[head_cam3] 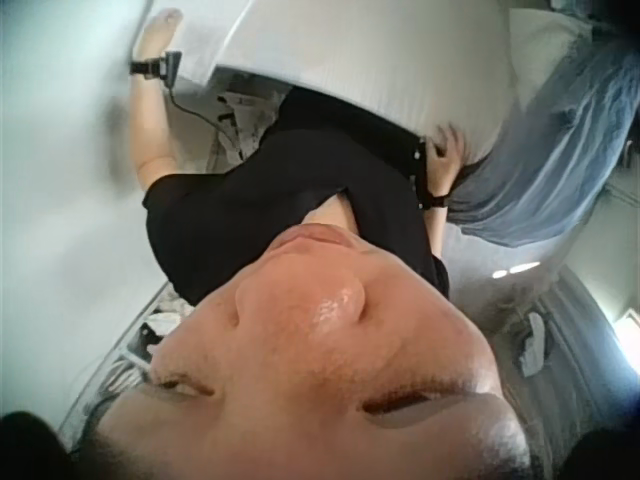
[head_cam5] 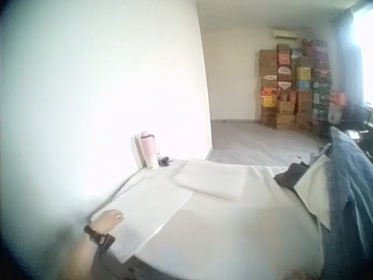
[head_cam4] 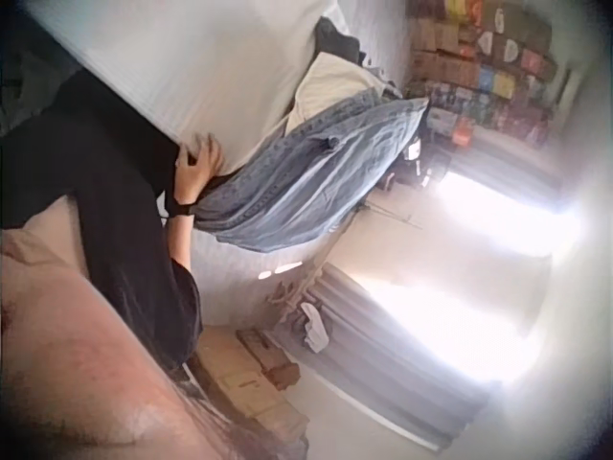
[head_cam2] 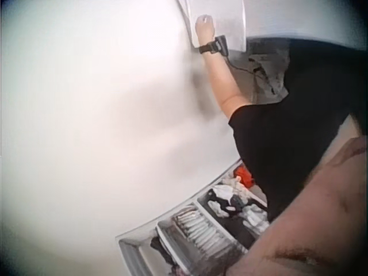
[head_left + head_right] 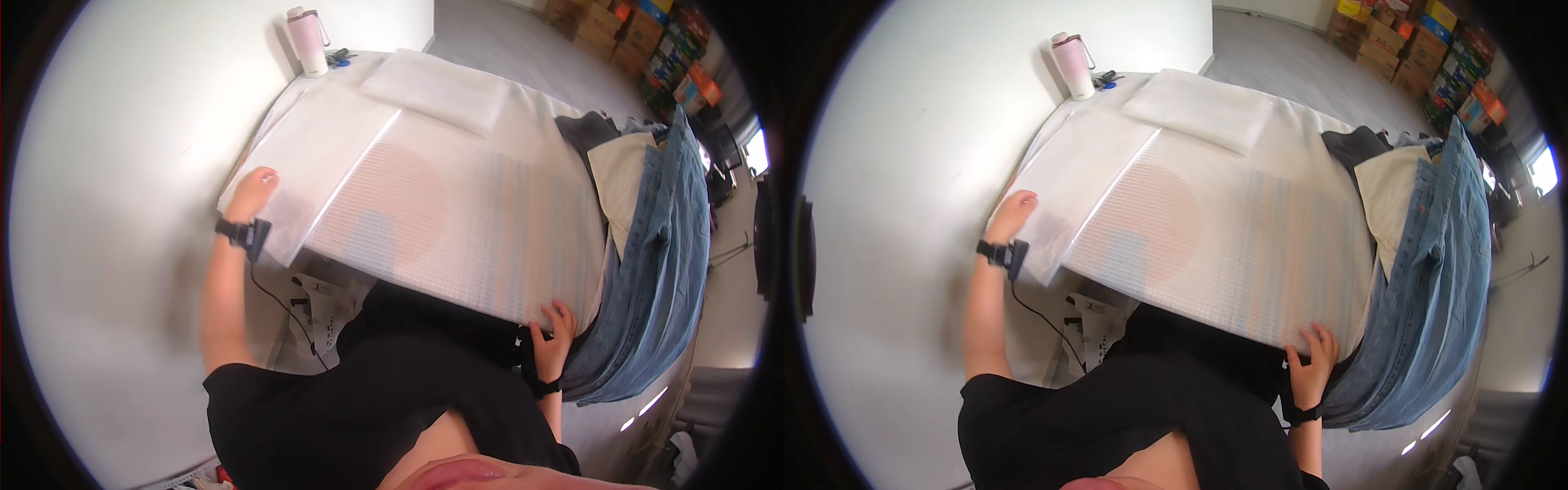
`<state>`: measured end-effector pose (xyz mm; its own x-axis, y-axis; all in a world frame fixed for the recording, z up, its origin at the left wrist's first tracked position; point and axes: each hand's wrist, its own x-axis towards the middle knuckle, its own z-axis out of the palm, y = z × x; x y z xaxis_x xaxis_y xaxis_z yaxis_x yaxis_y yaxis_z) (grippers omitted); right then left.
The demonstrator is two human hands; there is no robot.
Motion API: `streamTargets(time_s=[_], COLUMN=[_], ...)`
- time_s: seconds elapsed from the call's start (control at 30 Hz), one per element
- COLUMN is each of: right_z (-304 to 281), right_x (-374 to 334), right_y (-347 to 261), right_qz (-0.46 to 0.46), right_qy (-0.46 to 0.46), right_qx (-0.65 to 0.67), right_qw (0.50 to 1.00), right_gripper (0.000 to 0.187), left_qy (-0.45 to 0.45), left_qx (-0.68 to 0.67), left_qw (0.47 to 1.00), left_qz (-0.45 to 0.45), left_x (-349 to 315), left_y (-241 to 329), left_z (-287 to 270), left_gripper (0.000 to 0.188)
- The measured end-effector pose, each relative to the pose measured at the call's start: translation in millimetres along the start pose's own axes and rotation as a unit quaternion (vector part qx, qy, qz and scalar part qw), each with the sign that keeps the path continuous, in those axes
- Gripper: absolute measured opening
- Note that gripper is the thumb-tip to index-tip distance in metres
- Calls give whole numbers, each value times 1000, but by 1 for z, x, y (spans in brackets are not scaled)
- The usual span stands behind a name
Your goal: The person moves plastic bags aside on the table, picks up a pair of jeans, and spreads them out. They pull the zipper, unbutton the waist, and pull the fabric to check the waistband and seams.
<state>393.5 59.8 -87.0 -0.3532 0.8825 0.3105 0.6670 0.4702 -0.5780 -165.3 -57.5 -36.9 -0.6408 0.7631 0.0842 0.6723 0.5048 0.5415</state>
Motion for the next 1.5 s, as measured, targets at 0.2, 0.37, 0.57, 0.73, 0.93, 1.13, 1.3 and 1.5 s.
streamTargets(time_s=[0.2, 0.37, 0.57, 0.73, 0.93, 1.13, 1.3, 1.5], right_z=[5, 10, 9, 7, 11, 15, 17, 26], right_x=[7, 1, 7, 10, 10, 17, 12, 16], right_y=[-18, -11, -12, -13, -25, -47, -49, -57], right_qz=[-40, -41, -65, -81, -70, -82, -115, -123], right_qy=[-17, -18, -37, -59, -32, -46, -39, -59], right_qx=[-30, -21, -15, 21, 14, 33, 32, 83], right_qw=[999, 999, 997, 995, 997, 995, 992, 987], right_gripper=[38, 30, 23, 18, 16, 15, 15, 14], left_qy=[-36, 52, 35, 45, 58, 90, 82, 68], left_qx=[182, 179, 143, 185, 344, 357, 395, 403], left_qw=[967, 961, 979, 978, 925, 902, 888, 900], left_qz=[-174, -203, -139, -86, -148, -227, -221, -153], left_x=[80, 98, 107, 116, 123, 108, 123, 124], left_y=[-122, -121, -128, -133, -111, -58, -59, -108], left_z=[-27, -9, -16, -14, -22, -31, -19, -33], left_gripper=[41, 48, 39, 30, 26, 21, 19, 21])
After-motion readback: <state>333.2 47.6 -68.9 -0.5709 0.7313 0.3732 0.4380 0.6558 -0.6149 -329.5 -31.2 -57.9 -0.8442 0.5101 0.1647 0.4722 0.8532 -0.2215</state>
